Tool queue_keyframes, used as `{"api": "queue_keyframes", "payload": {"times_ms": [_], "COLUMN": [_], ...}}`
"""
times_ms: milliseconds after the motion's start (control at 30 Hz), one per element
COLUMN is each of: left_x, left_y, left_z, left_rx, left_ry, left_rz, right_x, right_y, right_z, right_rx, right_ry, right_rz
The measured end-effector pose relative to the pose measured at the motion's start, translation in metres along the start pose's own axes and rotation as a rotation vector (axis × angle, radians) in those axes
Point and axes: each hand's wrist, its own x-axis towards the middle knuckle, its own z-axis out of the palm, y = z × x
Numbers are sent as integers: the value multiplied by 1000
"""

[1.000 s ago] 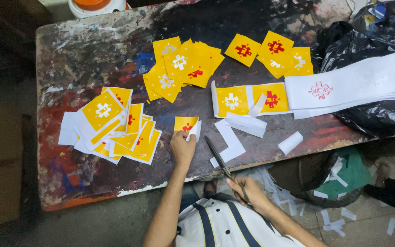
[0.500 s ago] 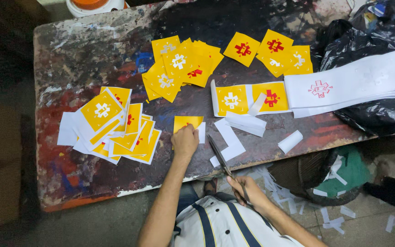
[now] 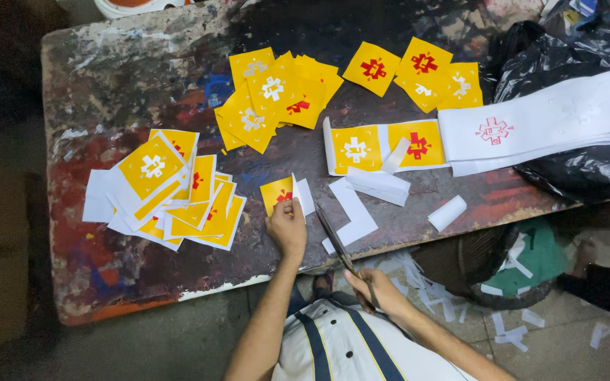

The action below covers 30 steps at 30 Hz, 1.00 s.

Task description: The person uses scissors to trim the edges of yellow printed paper squares, cutting off the white borders. The finished pieces are stacked on the table while the cut-off scraps fall to the floor.

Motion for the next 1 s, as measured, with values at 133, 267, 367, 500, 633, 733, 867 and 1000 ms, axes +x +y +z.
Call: {"api": "queue_keyframes", "payload": {"times_ms": [133, 267, 367, 500, 633, 733, 867, 1000], "left_x": [-3, -7, -10, -10, -11, -10, -10, -9], "left_y": [-3, -7, -10, -12, -13, -11, -7, -5], "left_z": [5, 4, 5, 6, 6, 6, 3, 1], "left_rx": [-26, -64, -114, -127, -119, -91, -113, -90], "left_ry": [9, 39, 30, 46, 36, 39, 42, 31], "left_rz": [-43, 9, -25, -12, 12, 10, 18, 24], "right_x": [9, 18, 27, 42, 49, 48, 49, 53], "right_y": [3, -2, -10, -22, -27, -29, -27, -22], "right_z": [7, 21, 29, 38, 45, 48, 48, 47], "right_rx": [-45, -133, -89, -139, -43, 16, 16, 16], "right_ry": [8, 59, 50, 97, 102, 104, 132, 129], "right_rz": [-23, -94, -90, -112, -114, -119, -122, -121]}}
